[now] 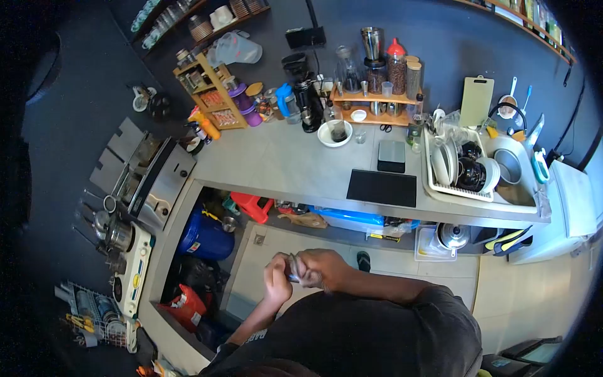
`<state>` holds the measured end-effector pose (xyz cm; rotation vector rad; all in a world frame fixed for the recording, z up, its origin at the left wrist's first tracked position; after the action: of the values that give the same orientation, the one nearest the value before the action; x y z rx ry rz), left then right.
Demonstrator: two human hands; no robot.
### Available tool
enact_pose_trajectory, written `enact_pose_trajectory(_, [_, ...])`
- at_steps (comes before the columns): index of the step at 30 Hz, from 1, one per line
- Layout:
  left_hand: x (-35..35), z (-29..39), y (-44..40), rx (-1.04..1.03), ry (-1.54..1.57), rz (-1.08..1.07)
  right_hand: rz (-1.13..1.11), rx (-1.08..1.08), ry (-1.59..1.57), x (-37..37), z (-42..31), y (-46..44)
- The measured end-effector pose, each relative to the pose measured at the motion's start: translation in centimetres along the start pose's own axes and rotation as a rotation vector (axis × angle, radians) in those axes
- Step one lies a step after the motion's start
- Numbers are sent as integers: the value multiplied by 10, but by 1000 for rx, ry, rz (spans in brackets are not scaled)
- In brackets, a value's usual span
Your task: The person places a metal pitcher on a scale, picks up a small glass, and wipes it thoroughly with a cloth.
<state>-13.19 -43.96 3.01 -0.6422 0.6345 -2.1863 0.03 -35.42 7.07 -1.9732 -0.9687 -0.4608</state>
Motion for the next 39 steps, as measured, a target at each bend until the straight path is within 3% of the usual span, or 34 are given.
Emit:
enact_pose_trajectory(1, [8, 7, 9, 41, 2, -37, 81, 14, -13, 6, -13, 3])
enact_pose_trajectory(2, [17, 14, 19, 83, 2, -74, 191, 178, 51, 6, -29, 6])
enact_pose_trajectory(5, [46, 59, 38, 32, -20, -89, 59, -56, -243, -7, -49, 19])
enact_pose_trajectory(6, [55, 66, 41, -17, 1, -32, -91, -131, -570, -8, -60, 24])
enact_pose_trajectory(8, [69, 78, 50, -115, 48, 75, -22, -135, -671, -35, -80, 37])
enact_pose_trajectory(9, [75, 85, 55, -163, 74, 130, -25, -257, -760, -38, -79, 50])
enact_pose_trajectory(10, [74, 82, 61, 0, 79, 65, -15, -381, -849, -35, -85, 59])
enact_pose_trajectory(13, [61, 91, 81, -332, -306, 2, 72, 92, 68, 4, -103, 56])
enact_pose_trajectory(14, [55, 92, 88, -269, -209, -56, 57, 139, 123, 3, -100, 64])
enact_pose_trajectory(17, [40, 116, 103, -70, 27, -98, -66, -246, -568, 12, -92, 100])
enact_pose_trajectory(18, [32, 134, 105, -190, 59, -34, -178, 394, 87, -18, -99, 118])
enact_pose_trajectory(19, [24, 153, 108, -312, 84, 33, -169, 278, 46, -6, -98, 126])
enact_pose_trajectory(21, [1, 182, 107, -287, 259, 34, -148, 41, -47, 22, -104, 151])
enact_pose_trajectory(22, [-15, 177, 116, -57, 169, -72, -54, 25, 28, 44, -111, 164])
enact_pose_trajectory(25, [-76, 175, 140, 294, 176, -440, 229, -6, 285, 129, -119, 198])
enact_pose_trajectory(26, [-94, 193, 142, -182, 238, -377, 265, -8, 253, 141, -119, 214])
enact_pose_trajectory(29, [-113, 241, 174, -124, 332, -325, 185, -507, -766, 131, -78, 300])
enact_pose_trajectory(31, [-128, 269, 188, -202, 440, -274, 194, -607, -469, 136, -92, 326])
enact_pose_trajectory(32, [-134, 280, 194, -264, 505, -244, 232, -551, -349, 149, -105, 333])
enact_pose_trajectory(33, [-144, 283, 201, -135, 494, -311, 273, -502, -224, 163, -117, 339])
enact_pose_trajectory(35, [-163, 289, 212, 110, 470, -439, 418, -180, -10, 211, -137, 341])
enact_pose_trajectory(36, [-177, 267, 228, 299, 295, -581, 412, -243, 308, 215, -139, 346])
enact_pose_trajectory(39, [-197, 263, 249, 296, 400, -582, 386, -207, 330, 222, -145, 359])
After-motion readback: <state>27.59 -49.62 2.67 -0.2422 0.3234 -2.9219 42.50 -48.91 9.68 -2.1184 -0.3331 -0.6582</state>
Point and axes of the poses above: each hand's wrist, its own y-axis away from the middle knuckle, its own x-axis out of the back of the hand, z = x × y, the point moved 6 cm from there along -y, towards the middle knuckle, and after that the axes turned 15 degrees about z, right-handed, at the moved point
